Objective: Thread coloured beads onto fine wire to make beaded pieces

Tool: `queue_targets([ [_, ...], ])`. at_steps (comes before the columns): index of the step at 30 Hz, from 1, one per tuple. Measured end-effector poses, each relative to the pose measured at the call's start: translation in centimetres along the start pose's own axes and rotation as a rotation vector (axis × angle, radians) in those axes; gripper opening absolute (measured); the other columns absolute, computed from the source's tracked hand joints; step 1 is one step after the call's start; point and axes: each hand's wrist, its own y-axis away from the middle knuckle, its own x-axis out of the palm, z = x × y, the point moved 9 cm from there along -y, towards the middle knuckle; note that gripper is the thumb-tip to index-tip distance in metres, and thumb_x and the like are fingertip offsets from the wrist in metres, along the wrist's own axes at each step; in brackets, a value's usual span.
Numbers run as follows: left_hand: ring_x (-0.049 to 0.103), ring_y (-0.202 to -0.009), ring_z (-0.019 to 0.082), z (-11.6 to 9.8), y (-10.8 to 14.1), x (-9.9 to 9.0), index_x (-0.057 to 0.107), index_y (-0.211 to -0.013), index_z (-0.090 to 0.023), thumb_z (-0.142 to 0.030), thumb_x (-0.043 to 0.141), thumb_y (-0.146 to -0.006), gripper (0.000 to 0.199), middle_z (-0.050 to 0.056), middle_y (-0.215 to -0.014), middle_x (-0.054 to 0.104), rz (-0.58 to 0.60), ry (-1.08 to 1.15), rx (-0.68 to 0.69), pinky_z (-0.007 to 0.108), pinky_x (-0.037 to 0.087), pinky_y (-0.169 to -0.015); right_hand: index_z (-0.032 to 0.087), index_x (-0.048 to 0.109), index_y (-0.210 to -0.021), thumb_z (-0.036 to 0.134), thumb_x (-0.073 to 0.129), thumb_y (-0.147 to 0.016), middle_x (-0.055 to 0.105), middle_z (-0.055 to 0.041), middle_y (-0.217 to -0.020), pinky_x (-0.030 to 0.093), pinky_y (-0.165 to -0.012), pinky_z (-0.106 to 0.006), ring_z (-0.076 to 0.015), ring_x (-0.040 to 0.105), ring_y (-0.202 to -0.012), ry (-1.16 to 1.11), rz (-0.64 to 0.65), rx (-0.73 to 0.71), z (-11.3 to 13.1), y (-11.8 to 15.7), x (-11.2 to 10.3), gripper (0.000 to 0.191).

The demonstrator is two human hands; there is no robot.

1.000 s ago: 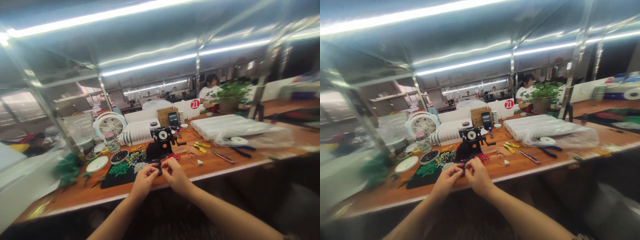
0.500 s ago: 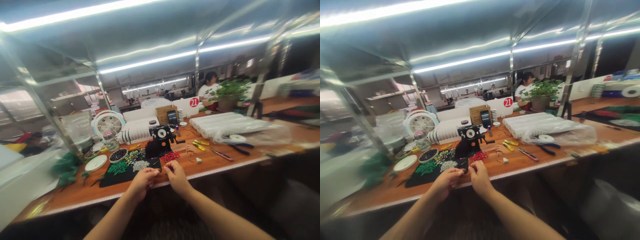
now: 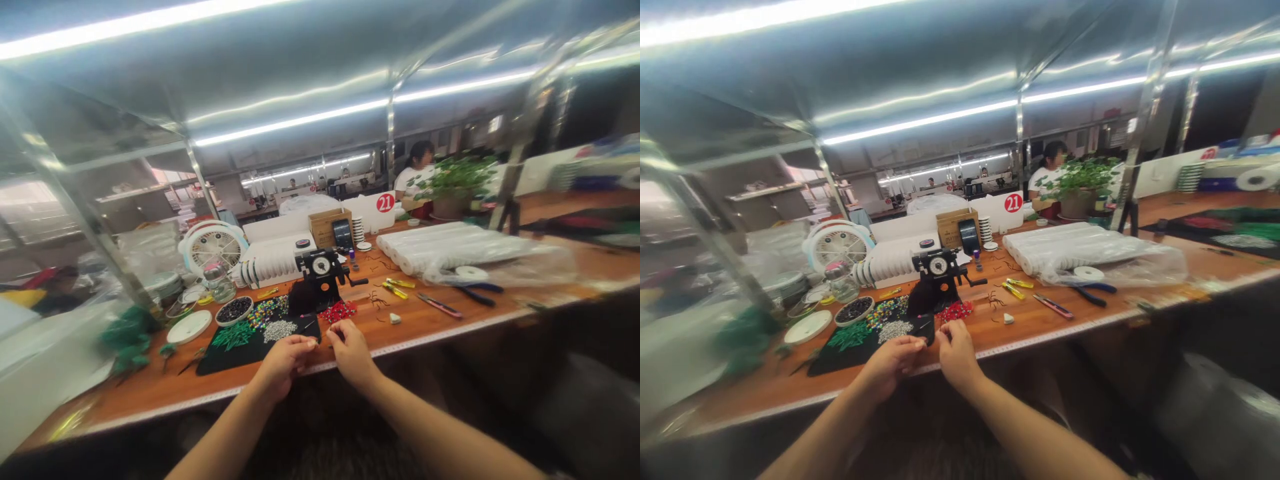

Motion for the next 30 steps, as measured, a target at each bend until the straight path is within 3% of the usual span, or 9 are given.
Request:
queue_targets([
  [22, 0.022, -0.041, 0.004, -0.4, 0.4, 0.2, 0.062, -0.063, -0.012, -0.041, 0.08, -0.045, 0.038, -0.009, -0.041, 0.034, 0.003, -0.027, 0.028, 0.023, 0.013, -0.045, 0.02, 0.05, -0.065, 0.028, 0.046, -0.076, 0.052, -0.0051, -0.071, 0.043, -0.065, -0.034, -0.0202, 0.051, -0.067, 0.006, -0.031, -0.004, -0.6, -0.2, -0.2, 0.014],
  [28, 0.02, -0.041, 0.004, -0.3, 0.2, 0.2, 0.059, -0.063, -0.013, -0.041, 0.076, -0.049, 0.036, -0.01, -0.043, 0.03, 0.023, -0.073, 0.04, 0.023, 0.014, -0.044, 0.02, 0.05, -0.067, 0.024, 0.046, -0.079, 0.051, -0.0044, -0.071, 0.044, -0.065, -0.034, -0.0194, 0.051, -0.066, 0.022, -0.021, -0.05, -0.1, 0.2, -0.3, 0.013],
  [30, 0.02, -0.041, 0.005, -0.5, 0.1, -0.1, 0.058, -0.062, -0.014, -0.041, 0.073, -0.052, 0.032, -0.01, -0.043, 0.03, 0.019, -0.107, 0.058, 0.023, 0.015, -0.044, 0.02, 0.05, -0.069, 0.021, 0.045, -0.082, 0.051, -0.0047, -0.075, 0.045, -0.067, -0.033, -0.0191, 0.051, -0.07, 0.027, 0.005, -0.126, 1.0, 0.6, -0.6, 0.014],
])
